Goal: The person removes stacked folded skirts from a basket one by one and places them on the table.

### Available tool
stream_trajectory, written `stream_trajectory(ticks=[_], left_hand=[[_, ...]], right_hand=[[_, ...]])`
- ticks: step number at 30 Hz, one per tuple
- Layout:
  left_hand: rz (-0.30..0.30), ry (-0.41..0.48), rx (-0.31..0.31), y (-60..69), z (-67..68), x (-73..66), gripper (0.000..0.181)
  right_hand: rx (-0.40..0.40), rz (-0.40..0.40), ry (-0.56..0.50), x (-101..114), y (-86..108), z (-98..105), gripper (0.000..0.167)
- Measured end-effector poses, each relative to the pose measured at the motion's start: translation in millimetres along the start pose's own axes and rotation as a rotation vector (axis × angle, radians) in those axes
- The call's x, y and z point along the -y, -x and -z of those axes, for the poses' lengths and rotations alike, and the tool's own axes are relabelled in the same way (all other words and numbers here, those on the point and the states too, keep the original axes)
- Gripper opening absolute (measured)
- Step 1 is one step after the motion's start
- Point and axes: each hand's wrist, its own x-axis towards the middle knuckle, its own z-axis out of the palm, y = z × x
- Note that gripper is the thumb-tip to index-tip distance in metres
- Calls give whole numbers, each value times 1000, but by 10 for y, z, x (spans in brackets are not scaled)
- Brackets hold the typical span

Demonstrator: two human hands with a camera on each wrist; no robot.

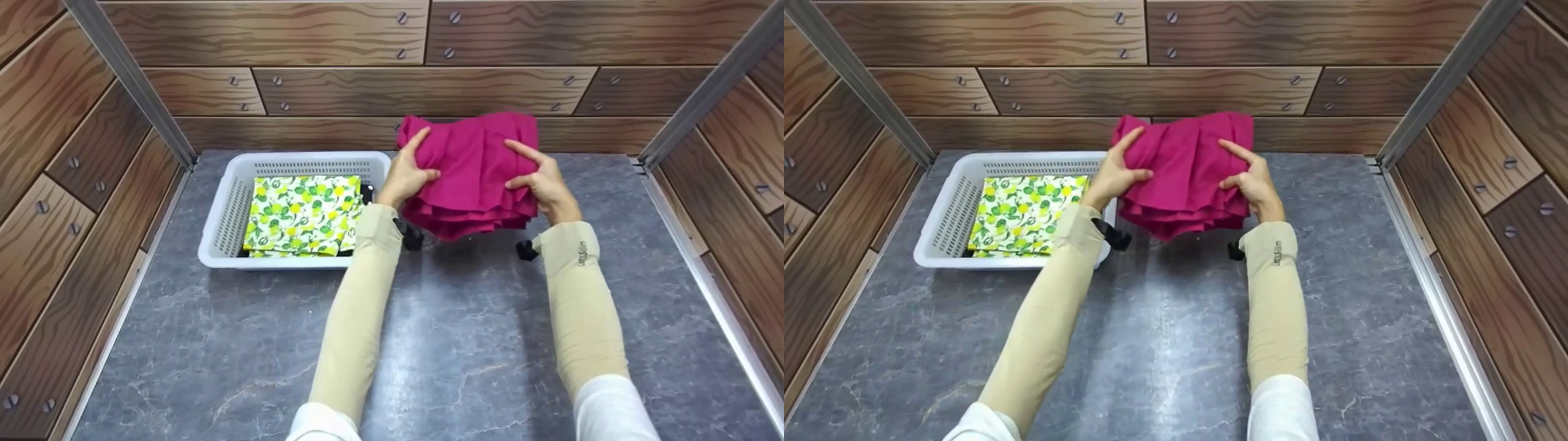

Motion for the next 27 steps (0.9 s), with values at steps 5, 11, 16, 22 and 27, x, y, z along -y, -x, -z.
stream_trajectory(ticks=[5,11,16,22,27], left_hand=[[101,1,-20,-46,-301,175,90],[247,-117,37,10,-547,514,86],[345,-323,69,82,-650,746,79],[426,-331,91,150,-700,798,83],[514,-392,133,217,-775,790,91]], right_hand=[[-45,-75,80,-236,-34,184,88],[-128,-129,252,-612,25,344,86],[-184,-185,279,-912,108,410,82],[-239,-151,512,-1019,143,433,74],[-258,-118,834,-1026,109,405,73]])
